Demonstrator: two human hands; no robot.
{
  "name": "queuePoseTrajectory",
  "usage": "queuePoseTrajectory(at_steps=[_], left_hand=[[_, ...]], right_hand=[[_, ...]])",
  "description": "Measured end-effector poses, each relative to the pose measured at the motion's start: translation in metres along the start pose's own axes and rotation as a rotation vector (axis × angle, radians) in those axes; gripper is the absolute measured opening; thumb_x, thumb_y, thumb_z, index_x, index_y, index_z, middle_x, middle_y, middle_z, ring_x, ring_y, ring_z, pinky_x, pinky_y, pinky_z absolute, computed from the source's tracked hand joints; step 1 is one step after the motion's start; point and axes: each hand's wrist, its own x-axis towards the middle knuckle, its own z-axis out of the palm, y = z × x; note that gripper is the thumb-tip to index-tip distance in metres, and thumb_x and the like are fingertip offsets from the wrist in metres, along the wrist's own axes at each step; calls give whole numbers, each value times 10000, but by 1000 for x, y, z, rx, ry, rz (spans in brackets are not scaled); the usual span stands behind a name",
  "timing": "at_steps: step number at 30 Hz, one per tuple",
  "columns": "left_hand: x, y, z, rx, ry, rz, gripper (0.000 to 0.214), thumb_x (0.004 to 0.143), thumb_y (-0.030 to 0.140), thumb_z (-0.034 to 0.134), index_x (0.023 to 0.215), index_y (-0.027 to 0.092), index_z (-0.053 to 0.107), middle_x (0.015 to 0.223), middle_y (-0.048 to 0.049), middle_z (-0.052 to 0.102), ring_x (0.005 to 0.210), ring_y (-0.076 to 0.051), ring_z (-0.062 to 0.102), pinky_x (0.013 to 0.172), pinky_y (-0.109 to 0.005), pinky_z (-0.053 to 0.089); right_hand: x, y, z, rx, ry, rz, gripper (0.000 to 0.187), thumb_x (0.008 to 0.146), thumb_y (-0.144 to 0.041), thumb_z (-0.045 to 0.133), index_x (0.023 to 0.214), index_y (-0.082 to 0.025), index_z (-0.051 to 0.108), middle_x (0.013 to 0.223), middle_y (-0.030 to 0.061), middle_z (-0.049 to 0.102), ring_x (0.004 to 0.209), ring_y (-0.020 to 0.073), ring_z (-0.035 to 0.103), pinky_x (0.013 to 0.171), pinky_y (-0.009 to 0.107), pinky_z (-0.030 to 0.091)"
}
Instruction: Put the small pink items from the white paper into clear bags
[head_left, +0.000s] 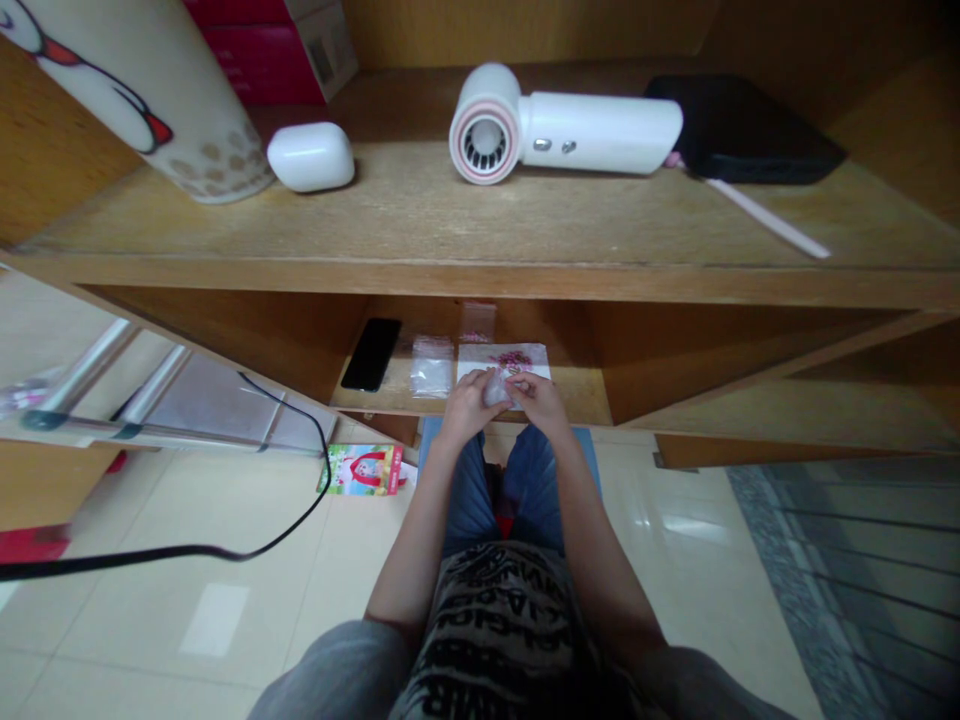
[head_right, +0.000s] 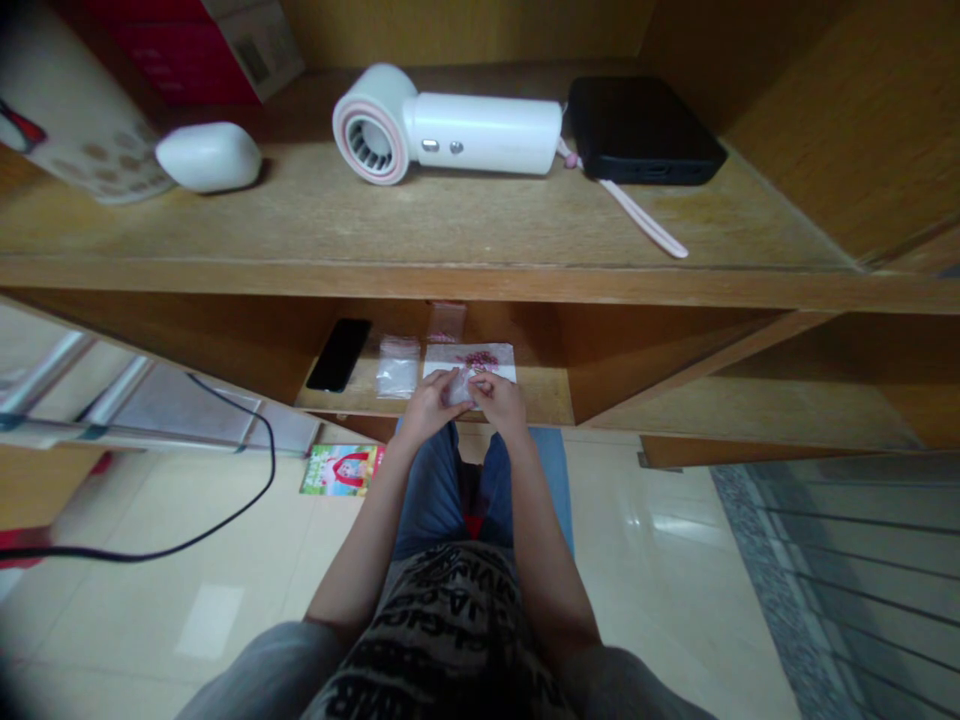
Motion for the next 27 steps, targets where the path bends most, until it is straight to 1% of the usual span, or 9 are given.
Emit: queuePoseTrajectory(at_steps=[2, 5, 8, 11, 15, 19, 22, 27], left_hand=[[-1, -3, 3, -3, 12, -9, 612, 707, 442, 681, 1224, 164, 504, 1112, -92, 588, 1025, -220, 552, 896, -358, 457], [-3, -7, 6, -2, 42, -23, 632, 697, 461, 683, 1226, 163, 506, 1127, -96, 592, 1036, -222, 547, 902, -364, 453], [-5, -9, 8, -11, 53, -35, 633, 694, 467, 683, 1227, 175, 507, 1118, -91, 600, 1027, -216, 550, 895, -364, 456], [-5, -10, 9, -28, 61, -44, 627, 693, 468, 684, 1222, 177, 514, 1112, -88, 606, 1027, -214, 554, 888, -360, 461], [-5, -10, 8, -34, 72, -50, 615, 695, 466, 682, 1219, 189, 519, 1115, -87, 605, 1028, -215, 557, 882, -362, 466], [-5, -9, 8, -53, 69, -59, 607, 696, 457, 685, 1219, 196, 520, 1090, -79, 609, 968, -201, 574, 838, -348, 482], [-5, -10, 8, -63, 79, -65, 593, 699, 452, 685, 1208, 193, 527, 1075, -74, 610, 916, -185, 581, 812, -330, 489], [-5, -10, 7, -76, 85, -67, 597, 700, 464, 679, 1206, 183, 529, 1050, -71, 614, 870, -173, 583, 780, -313, 495]], right_hand=[[0, 3, -1, -5, 15, -5, 290, 772, -422, 524, 845, -185, 675, 563, -25, 533, 521, 113, 463, 516, 222, 324], [-1, 9, -9, -33, 92, 15, 302, 767, -424, 520, 857, -185, 680, 578, -19, 539, 523, 115, 470, 522, 226, 338], [-3, 11, -20, -129, 189, 92, 290, 771, -405, 507, 876, -199, 681, 606, -9, 566, 539, 123, 496, 532, 231, 353], [-3, 10, -32, -249, 230, 183, 257, 768, -369, 518, 886, -211, 683, 632, 4, 598, 581, 138, 535, 544, 234, 360], [3, 7, -38, -368, 219, 252, 247, 777, -364, 526, 900, -228, 692, 678, 24, 639, 638, 156, 576, 550, 236, 365], [11, 3, -36, -447, 182, 257, 262, 792, -401, 531, 921, -251, 703, 717, 35, 661, 687, 174, 602, 561, 242, 375], [14, 0, -33, -475, 164, 270, 262, 792, -421, 541, 924, -264, 705, 743, 37, 672, 710, 186, 611, 564, 247, 378], [14, -3, -30, -481, 149, 267, 250, 797, -392, 537, 925, -257, 705, 747, 41, 674, 713, 188, 613, 565, 249, 372]])
